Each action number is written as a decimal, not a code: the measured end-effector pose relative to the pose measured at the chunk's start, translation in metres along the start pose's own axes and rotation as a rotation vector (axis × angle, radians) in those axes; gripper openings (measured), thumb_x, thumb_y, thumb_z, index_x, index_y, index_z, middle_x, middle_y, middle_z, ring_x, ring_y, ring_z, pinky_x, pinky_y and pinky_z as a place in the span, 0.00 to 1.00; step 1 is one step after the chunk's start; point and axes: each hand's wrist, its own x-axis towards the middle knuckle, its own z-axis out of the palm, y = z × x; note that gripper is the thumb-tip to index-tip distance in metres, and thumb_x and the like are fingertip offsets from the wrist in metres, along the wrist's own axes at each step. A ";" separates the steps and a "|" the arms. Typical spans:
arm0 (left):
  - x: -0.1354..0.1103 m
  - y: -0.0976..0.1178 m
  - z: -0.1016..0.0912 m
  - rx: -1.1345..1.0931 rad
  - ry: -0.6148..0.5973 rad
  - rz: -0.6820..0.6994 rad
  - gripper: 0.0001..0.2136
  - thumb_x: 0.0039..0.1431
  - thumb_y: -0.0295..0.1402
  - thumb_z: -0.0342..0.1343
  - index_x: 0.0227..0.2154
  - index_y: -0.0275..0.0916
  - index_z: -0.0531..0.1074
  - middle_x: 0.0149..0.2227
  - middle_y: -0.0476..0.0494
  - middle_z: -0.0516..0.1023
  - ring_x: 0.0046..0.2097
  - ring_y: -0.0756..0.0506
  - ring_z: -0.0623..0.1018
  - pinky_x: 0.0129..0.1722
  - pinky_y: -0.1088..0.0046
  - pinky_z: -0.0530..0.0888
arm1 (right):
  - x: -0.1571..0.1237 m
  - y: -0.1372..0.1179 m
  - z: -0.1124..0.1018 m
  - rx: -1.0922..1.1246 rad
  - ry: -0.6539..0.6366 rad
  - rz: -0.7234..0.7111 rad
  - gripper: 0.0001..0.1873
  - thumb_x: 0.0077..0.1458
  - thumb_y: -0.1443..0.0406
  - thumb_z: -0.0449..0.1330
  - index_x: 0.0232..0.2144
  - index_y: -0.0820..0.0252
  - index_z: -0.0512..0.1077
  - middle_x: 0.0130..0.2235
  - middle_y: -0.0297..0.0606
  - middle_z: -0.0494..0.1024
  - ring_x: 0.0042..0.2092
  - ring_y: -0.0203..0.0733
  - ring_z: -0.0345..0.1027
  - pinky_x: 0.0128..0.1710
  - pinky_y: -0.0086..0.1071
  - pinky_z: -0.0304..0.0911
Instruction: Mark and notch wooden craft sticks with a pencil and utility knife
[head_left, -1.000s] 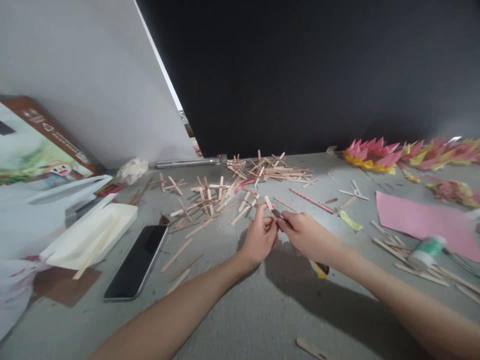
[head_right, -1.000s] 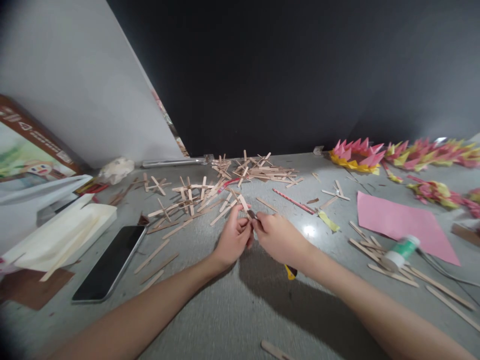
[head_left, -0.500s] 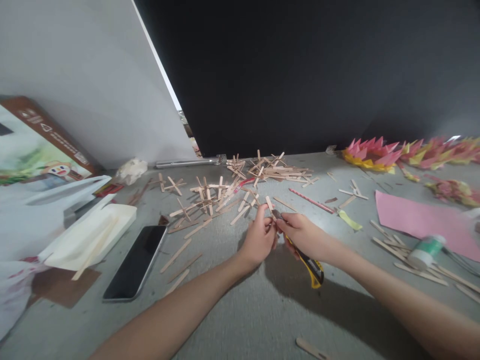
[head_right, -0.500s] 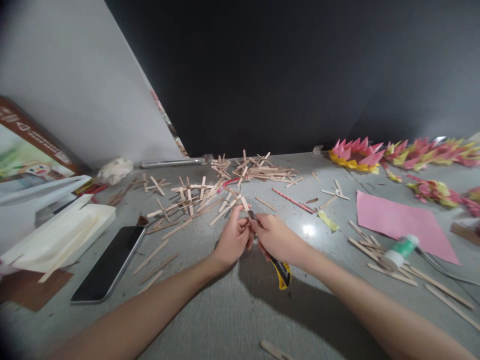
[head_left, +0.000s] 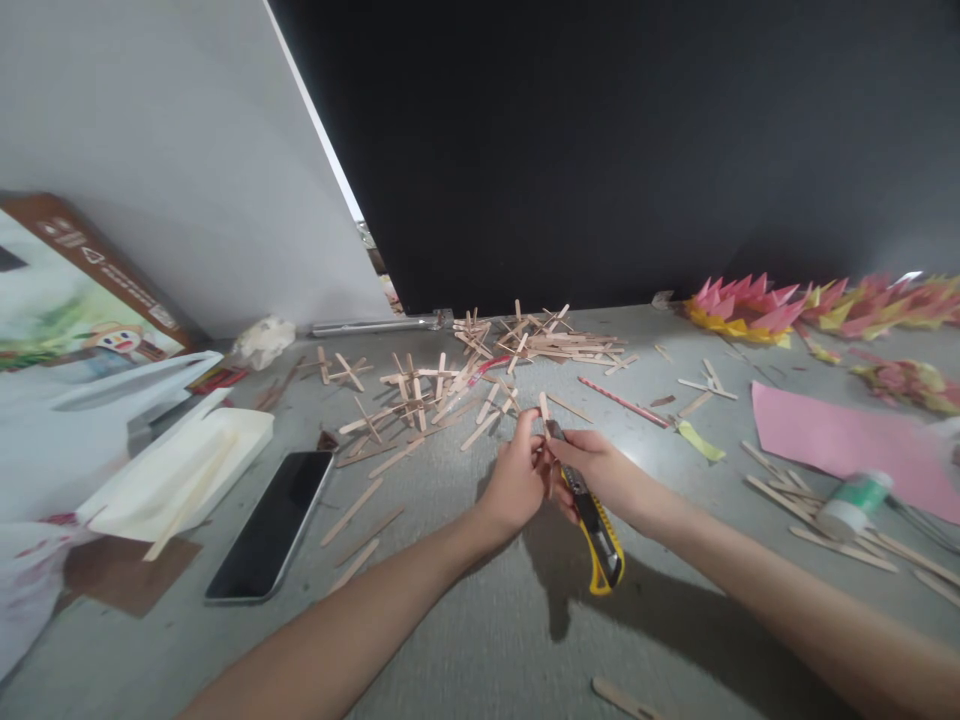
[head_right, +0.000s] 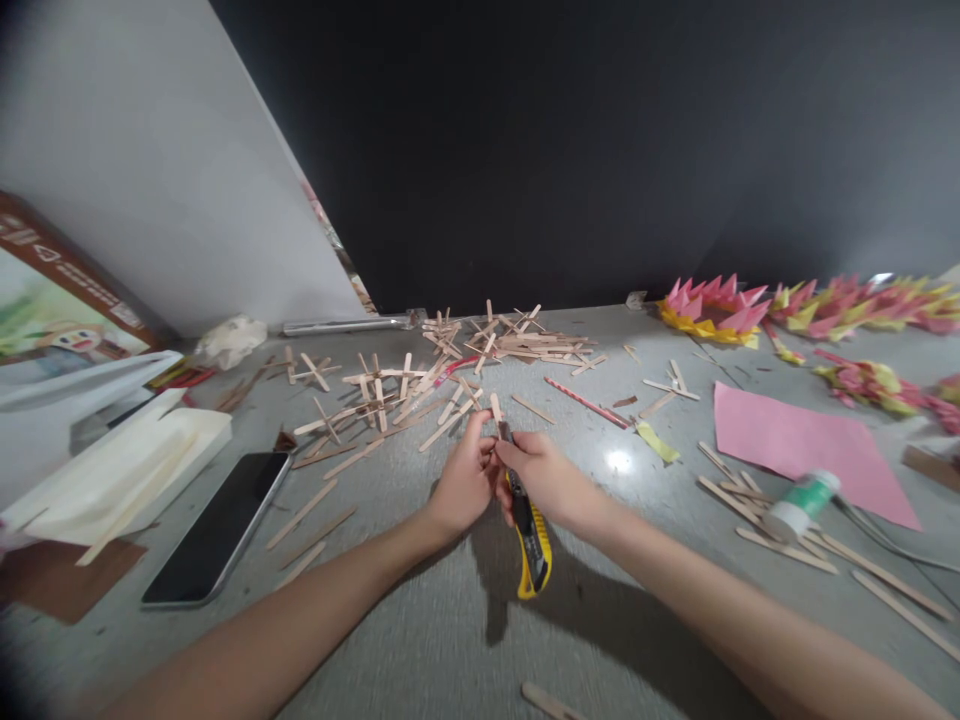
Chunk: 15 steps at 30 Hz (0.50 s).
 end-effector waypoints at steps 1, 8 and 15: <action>0.000 0.001 0.000 0.000 0.001 -0.003 0.20 0.62 0.32 0.58 0.56 0.44 0.62 0.27 0.54 0.76 0.21 0.52 0.72 0.20 0.80 0.65 | -0.001 0.000 0.001 0.025 -0.009 0.024 0.20 0.59 0.46 0.56 0.29 0.55 0.64 0.16 0.28 0.69 0.17 0.39 0.65 0.17 0.31 0.62; 0.002 0.006 -0.003 -0.039 0.024 -0.002 0.14 0.64 0.42 0.58 0.47 0.42 0.65 0.23 0.54 0.73 0.19 0.51 0.72 0.19 0.79 0.63 | -0.014 -0.007 0.002 -0.022 -0.019 0.047 0.16 0.66 0.51 0.53 0.32 0.54 0.61 0.18 0.24 0.67 0.16 0.36 0.62 0.15 0.28 0.57; 0.009 0.013 -0.004 -0.133 0.097 -0.058 0.15 0.64 0.46 0.56 0.42 0.40 0.66 0.23 0.54 0.74 0.17 0.53 0.69 0.18 0.79 0.63 | -0.007 -0.010 -0.010 -0.269 0.221 -0.254 0.19 0.68 0.48 0.51 0.33 0.54 0.63 0.20 0.24 0.64 0.20 0.33 0.59 0.20 0.26 0.56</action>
